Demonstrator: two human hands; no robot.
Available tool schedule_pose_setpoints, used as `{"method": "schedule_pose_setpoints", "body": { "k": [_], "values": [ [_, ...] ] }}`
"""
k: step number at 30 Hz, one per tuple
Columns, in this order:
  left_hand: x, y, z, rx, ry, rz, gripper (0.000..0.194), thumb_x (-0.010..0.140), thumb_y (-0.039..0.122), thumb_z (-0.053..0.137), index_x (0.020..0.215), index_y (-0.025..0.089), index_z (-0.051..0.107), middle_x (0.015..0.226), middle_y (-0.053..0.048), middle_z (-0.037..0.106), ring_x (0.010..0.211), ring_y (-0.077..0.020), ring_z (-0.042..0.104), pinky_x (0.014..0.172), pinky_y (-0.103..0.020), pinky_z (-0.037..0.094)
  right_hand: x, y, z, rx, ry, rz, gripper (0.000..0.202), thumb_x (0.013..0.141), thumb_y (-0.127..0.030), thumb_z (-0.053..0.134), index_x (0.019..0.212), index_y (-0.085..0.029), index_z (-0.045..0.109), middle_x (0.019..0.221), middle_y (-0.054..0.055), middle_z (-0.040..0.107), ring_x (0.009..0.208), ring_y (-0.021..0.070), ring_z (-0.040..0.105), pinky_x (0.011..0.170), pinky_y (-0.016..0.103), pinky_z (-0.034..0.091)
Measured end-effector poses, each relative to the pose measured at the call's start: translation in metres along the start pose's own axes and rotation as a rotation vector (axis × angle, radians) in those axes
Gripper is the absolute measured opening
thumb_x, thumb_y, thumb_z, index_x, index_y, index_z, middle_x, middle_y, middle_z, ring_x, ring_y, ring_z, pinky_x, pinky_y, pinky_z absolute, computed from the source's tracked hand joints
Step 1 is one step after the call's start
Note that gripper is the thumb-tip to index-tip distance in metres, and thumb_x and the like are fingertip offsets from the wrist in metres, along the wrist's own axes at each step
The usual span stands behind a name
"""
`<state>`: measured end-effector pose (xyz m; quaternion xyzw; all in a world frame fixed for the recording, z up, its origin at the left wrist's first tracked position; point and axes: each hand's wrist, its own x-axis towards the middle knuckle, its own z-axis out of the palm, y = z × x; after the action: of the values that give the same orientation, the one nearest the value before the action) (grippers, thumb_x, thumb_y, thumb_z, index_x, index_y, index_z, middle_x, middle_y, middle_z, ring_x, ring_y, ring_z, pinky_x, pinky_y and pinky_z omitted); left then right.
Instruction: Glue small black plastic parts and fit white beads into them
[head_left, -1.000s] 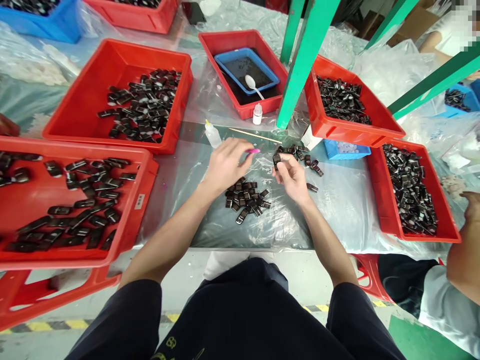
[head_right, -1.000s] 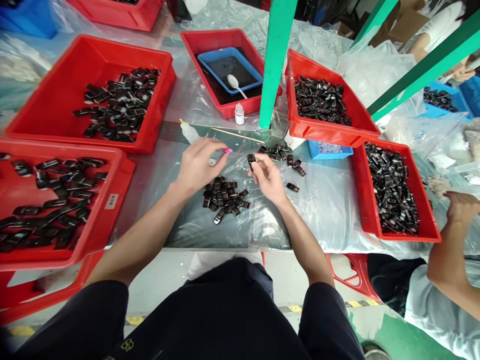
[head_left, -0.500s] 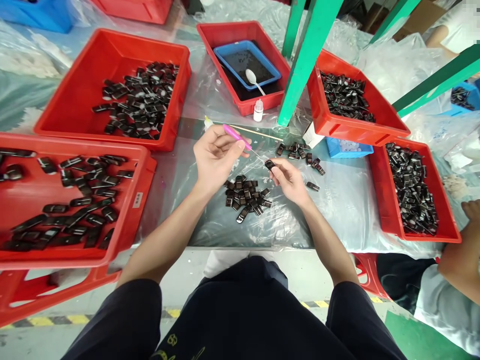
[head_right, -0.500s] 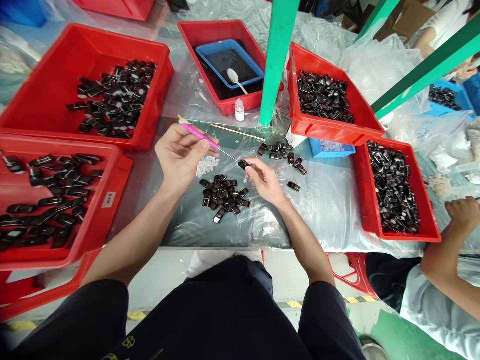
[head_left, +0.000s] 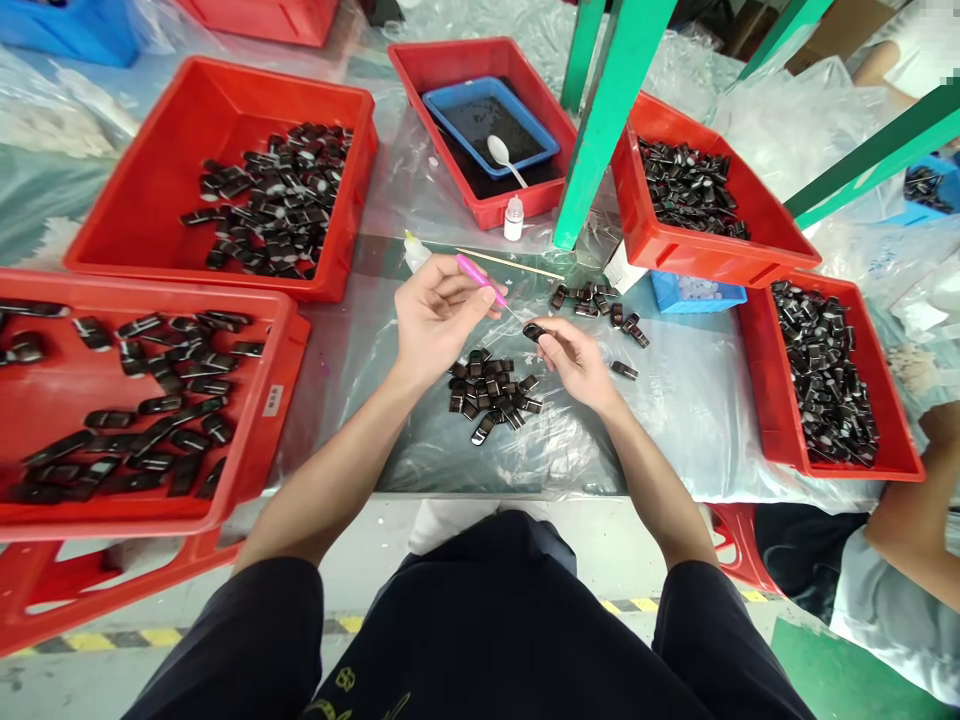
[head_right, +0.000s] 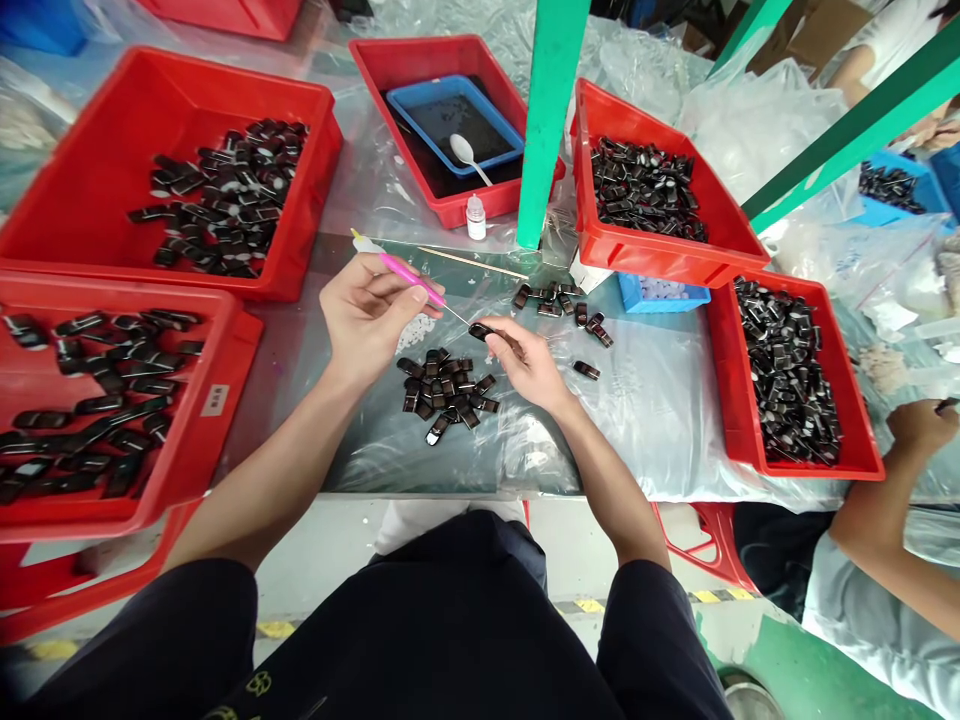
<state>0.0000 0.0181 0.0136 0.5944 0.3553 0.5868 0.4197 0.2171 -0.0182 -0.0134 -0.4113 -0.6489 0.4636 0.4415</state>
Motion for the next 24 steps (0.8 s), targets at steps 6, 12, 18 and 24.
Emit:
{"method": "schedule_pose_setpoints", "body": {
  "k": [6, 12, 18, 24],
  "values": [
    [0.0019, -0.0004, -0.0019, -0.003, -0.017, -0.013, 0.039, 0.09, 0.057, 0.082, 0.101, 0.025, 0.064, 0.092, -0.003, 0.077, 0.08, -0.017, 0.077, 0.074, -0.034, 0.069, -0.001, -0.0022, 0.0005, -0.023, -0.009, -0.011, 0.048, 0.104, -0.067, 0.06, 0.118, -0.024, 0.074, 0.089, 0.001, 0.065, 0.074, 0.0138, 0.058, 0.071, 0.029, 0.051],
    [0.0057, 0.0003, -0.0018, -0.071, -0.031, -0.001, 0.038, 0.087, 0.054, 0.086, 0.097, 0.023, 0.066, 0.087, -0.002, 0.079, 0.071, -0.0152, 0.077, 0.069, -0.03, 0.069, -0.002, 0.0003, 0.0003, -0.051, -0.001, -0.011, 0.054, 0.103, -0.07, 0.058, 0.121, -0.022, 0.075, 0.093, 0.004, 0.067, 0.079, 0.0156, 0.06, 0.073, 0.03, 0.052],
    [0.0066, -0.0018, -0.0015, -0.084, -0.012, -0.02, 0.038, 0.085, 0.054, 0.087, 0.096, 0.024, 0.068, 0.087, -0.003, 0.081, 0.071, -0.0169, 0.079, 0.067, -0.03, 0.071, -0.0012, 0.0005, 0.0005, -0.022, 0.005, 0.025, 0.056, 0.102, -0.072, 0.059, 0.122, -0.022, 0.074, 0.09, 0.003, 0.064, 0.076, 0.0155, 0.059, 0.07, 0.031, 0.052],
    [0.0063, -0.0007, -0.0004, -0.133, -0.007, -0.05, 0.036, 0.084, 0.052, 0.089, 0.095, 0.024, 0.069, 0.086, -0.003, 0.081, 0.071, -0.0167, 0.079, 0.069, -0.029, 0.071, -0.0015, 0.0, 0.0003, -0.04, 0.013, 0.001, 0.054, 0.103, -0.069, 0.058, 0.122, -0.021, 0.074, 0.088, 0.003, 0.063, 0.081, 0.017, 0.061, 0.073, 0.031, 0.051]
  ]
}}
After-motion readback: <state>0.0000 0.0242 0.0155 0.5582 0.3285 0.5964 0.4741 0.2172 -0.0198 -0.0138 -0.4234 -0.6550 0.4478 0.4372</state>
